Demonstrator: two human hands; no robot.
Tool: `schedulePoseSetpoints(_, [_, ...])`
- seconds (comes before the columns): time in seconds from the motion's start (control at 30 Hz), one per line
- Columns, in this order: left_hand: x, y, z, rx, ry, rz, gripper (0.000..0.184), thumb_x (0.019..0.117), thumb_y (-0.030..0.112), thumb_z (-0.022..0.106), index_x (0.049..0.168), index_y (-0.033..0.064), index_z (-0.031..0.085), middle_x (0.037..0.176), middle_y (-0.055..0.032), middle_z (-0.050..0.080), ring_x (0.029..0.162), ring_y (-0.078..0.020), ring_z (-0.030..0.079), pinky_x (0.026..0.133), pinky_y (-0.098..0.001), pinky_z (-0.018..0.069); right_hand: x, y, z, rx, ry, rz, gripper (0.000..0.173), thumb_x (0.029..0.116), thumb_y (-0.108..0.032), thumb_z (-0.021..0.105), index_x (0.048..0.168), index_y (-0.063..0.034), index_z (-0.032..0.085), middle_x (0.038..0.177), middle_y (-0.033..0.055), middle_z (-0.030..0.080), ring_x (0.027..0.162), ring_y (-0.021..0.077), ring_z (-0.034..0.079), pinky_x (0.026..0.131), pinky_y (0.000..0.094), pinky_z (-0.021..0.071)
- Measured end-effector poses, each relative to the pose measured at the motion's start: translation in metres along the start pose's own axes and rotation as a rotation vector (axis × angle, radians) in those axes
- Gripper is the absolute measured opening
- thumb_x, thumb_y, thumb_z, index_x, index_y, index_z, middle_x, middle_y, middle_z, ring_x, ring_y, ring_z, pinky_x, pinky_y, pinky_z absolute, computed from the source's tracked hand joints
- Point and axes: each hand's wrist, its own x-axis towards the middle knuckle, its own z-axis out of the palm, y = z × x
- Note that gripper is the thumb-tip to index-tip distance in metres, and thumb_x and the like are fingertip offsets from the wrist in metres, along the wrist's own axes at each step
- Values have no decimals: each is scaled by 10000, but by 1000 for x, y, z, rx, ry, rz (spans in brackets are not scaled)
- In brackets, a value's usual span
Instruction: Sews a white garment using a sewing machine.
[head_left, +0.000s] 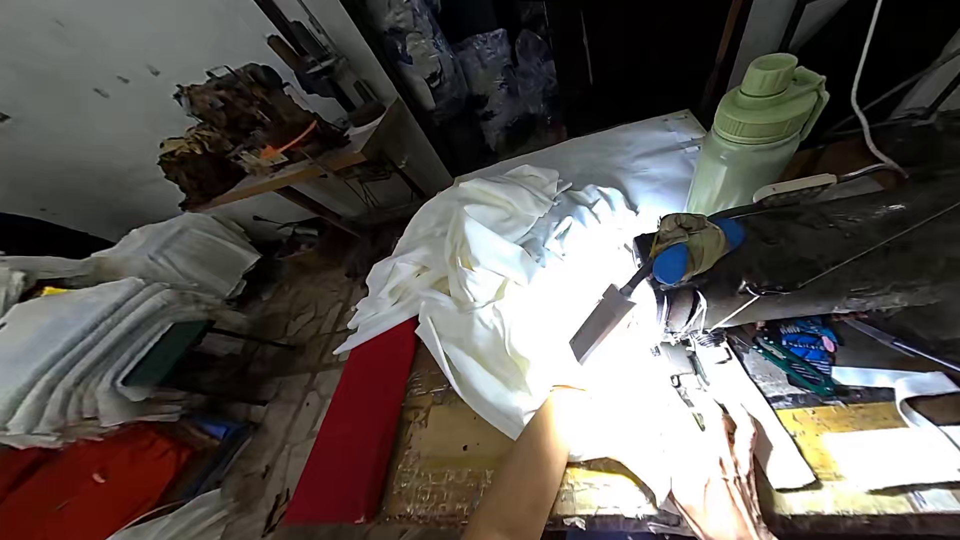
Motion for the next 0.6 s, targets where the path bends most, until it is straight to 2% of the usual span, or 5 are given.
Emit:
schedulePoseSetpoints(0.13, [70, -86, 46, -383, 117, 286, 370, 1076, 32, 365, 1283, -255, 475, 1301, -400, 535, 1193, -343, 568, 1014, -301, 442, -8, 10, -6, 84, -89, -104, 630, 838, -431, 596, 1255, 34, 683, 1318, 281, 633, 1244, 583, 528, 1054, 728, 316])
schedulePoseSetpoints(0.2, [53, -61, 32, -247, 25, 187, 376, 1086, 27, 386, 1393, -178, 458, 1449, -321, 490, 1364, -314, 481, 1142, -336, 341, -16, 7, -7, 43, -127, -186, 571, 874, -407, 575, 1214, 32, 712, 1310, 281, 646, 1257, 569, 546, 1035, 782, 293])
schedulePoseSetpoints(0.33, [46, -49, 21, -192, 170, 272, 399, 1064, 120, 505, 1383, -119, 523, 1401, -274, 566, 1342, -296, 527, 1153, -351, 357, -17, 4, -9, 30, -84, -319, 398, 962, -341, 500, 1026, -70, 786, 1205, 212, 714, 1218, 486, 607, 1003, 748, 377])
schedulePoseSetpoints(0.47, [44, -43, 14, -370, 188, 190, 379, 1080, 62, 435, 1415, -114, 466, 1391, -270, 546, 1280, -251, 531, 1092, -309, 392, -20, 7, -15, 44, -168, -303, 453, 985, -352, 474, 1108, -20, 757, 1293, 254, 669, 1299, 504, 555, 1048, 773, 318])
schedulePoseSetpoints(0.6, [24, -18, 3, 125, -147, -24, 403, 1102, 94, 395, 1424, -138, 464, 1513, -285, 461, 1460, -323, 410, 1203, -387, 285, -13, 0, -7, -80, -115, -229, 423, 970, -295, 441, 1086, -39, 757, 1273, 218, 685, 1267, 511, 570, 1003, 780, 328])
